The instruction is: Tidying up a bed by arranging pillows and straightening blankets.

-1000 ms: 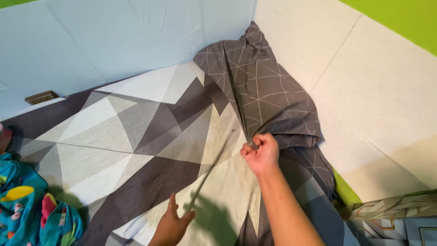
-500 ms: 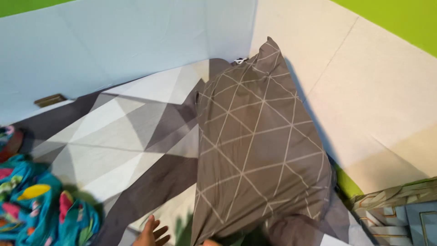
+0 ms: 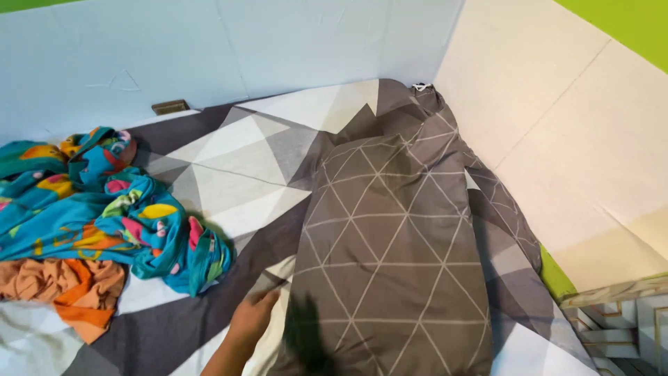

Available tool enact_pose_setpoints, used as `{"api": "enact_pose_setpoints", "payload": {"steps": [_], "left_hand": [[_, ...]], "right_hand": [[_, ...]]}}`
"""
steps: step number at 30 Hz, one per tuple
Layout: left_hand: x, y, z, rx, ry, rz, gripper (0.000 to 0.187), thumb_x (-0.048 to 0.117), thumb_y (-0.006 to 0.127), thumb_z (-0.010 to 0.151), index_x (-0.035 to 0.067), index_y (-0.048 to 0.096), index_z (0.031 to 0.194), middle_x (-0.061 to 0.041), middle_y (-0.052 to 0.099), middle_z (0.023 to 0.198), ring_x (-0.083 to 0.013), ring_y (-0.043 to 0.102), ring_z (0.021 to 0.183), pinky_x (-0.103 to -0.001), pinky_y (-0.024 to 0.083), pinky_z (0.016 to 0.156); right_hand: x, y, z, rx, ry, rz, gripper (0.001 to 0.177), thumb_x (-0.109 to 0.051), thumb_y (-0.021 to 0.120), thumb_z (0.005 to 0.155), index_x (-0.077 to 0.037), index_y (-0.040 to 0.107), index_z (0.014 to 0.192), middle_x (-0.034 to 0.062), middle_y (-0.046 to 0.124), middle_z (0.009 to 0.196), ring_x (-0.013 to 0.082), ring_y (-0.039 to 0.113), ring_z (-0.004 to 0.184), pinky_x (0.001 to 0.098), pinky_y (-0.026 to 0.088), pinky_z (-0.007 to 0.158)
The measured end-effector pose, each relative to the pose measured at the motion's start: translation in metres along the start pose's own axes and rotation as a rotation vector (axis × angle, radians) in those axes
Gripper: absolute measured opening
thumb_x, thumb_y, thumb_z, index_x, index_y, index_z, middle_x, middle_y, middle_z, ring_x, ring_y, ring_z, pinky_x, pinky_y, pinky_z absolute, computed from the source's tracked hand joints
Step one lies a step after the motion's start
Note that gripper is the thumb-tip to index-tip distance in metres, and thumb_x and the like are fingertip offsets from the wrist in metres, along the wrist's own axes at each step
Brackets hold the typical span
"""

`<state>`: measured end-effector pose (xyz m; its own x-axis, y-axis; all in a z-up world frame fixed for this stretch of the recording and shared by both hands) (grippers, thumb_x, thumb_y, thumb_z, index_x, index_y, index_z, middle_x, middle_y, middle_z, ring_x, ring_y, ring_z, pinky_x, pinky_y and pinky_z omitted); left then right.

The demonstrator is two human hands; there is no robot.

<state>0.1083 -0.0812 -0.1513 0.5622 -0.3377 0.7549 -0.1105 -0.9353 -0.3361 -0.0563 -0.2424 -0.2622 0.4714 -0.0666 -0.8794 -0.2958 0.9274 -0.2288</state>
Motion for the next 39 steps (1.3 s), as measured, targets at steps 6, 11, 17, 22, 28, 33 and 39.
{"api": "enact_pose_setpoints", "payload": {"steps": [6,11,17,22,28,33,39], "left_hand": [[0.069,0.062,-0.006,-0.021,0.211,0.212,0.091,0.05,0.076,0.08,-0.002,0.044,0.148,-0.024,0.06,0.14,-0.0339,0.058,0.132,-0.04,0.045,0.11],[0.118,0.113,0.007,0.042,0.373,0.316,0.124,0.057,0.086,0.07,0.003,0.019,0.16,-0.029,0.031,0.159,-0.0395,0.036,0.148,-0.043,0.035,0.118],[0.179,0.134,-0.001,0.088,0.416,0.316,0.136,0.059,0.09,0.064,0.022,0.006,0.165,-0.032,0.015,0.166,-0.0461,0.034,0.148,-0.047,0.037,0.117],[0.154,0.129,0.021,0.095,0.208,0.467,0.147,0.063,0.094,0.061,0.025,-0.002,0.165,-0.038,0.01,0.163,-0.05,0.025,0.15,-0.052,0.034,0.119],[0.079,0.155,0.024,-0.157,-0.027,0.135,0.149,0.05,0.097,0.05,-0.003,0.009,0.157,-0.028,0.051,0.146,-0.037,0.057,0.132,-0.045,0.049,0.108],[0.089,0.147,0.001,-0.206,-0.113,0.049,0.088,0.039,0.097,0.056,-0.007,0.066,0.125,-0.02,0.075,0.116,-0.0308,0.074,0.103,-0.042,0.058,0.091],[0.1,0.033,-0.055,-0.073,0.27,-0.42,0.045,0.008,0.088,0.065,-0.004,0.076,0.107,-0.011,0.079,0.098,-0.0197,0.072,0.083,-0.035,0.058,0.079]], "right_hand": [[-0.043,-0.218,0.066,0.159,0.396,-0.12,0.012,-0.02,0.064,0.096,-0.011,0.069,0.103,0.0037,0.07,0.092,0.0198,0.067,0.084,0.0344,0.057,0.077],[-0.062,-0.413,0.083,0.675,0.713,-0.412,0.027,-0.029,0.063,0.095,-0.007,0.07,0.109,0.0007,0.072,0.091,0.017,0.068,0.087,0.0358,0.054,0.079],[-0.051,-0.451,0.077,0.864,0.95,-0.514,0.098,-0.052,0.081,0.082,0.001,0.035,0.151,0.0285,0.047,0.148,0.0374,0.05,0.134,0.0437,0.044,0.107],[-0.035,-0.441,0.051,0.808,1.186,-0.325,0.133,-0.057,0.086,0.067,-0.004,0.01,0.162,0.0247,0.038,0.159,0.0354,0.043,0.144,0.0465,0.041,0.112],[-0.024,-0.425,0.003,0.793,1.282,-0.11,0.119,-0.056,0.084,0.074,-0.004,0.021,0.161,0.0205,0.042,0.157,0.034,0.046,0.14,0.0487,0.044,0.108],[-0.02,-0.382,0.02,0.773,1.128,0.073,0.09,-0.045,0.075,0.081,-0.003,0.039,0.152,0.0158,0.059,0.143,0.0282,0.061,0.123,0.0429,0.052,0.097],[-0.06,-0.32,0.08,0.622,0.835,0.086,0.051,-0.031,0.071,0.092,0.003,0.067,0.13,0.0108,0.074,0.119,0.0224,0.07,0.104,0.0354,0.054,0.087]]}}
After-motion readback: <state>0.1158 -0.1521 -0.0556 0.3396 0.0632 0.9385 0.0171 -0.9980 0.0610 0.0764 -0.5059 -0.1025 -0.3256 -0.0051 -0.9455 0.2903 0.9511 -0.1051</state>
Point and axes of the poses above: each hand's wrist, its own z-axis towards the middle knuckle, its own y-axis out of the palm, x = y × z, the point moved 4 cm from there along z, towards the middle knuckle
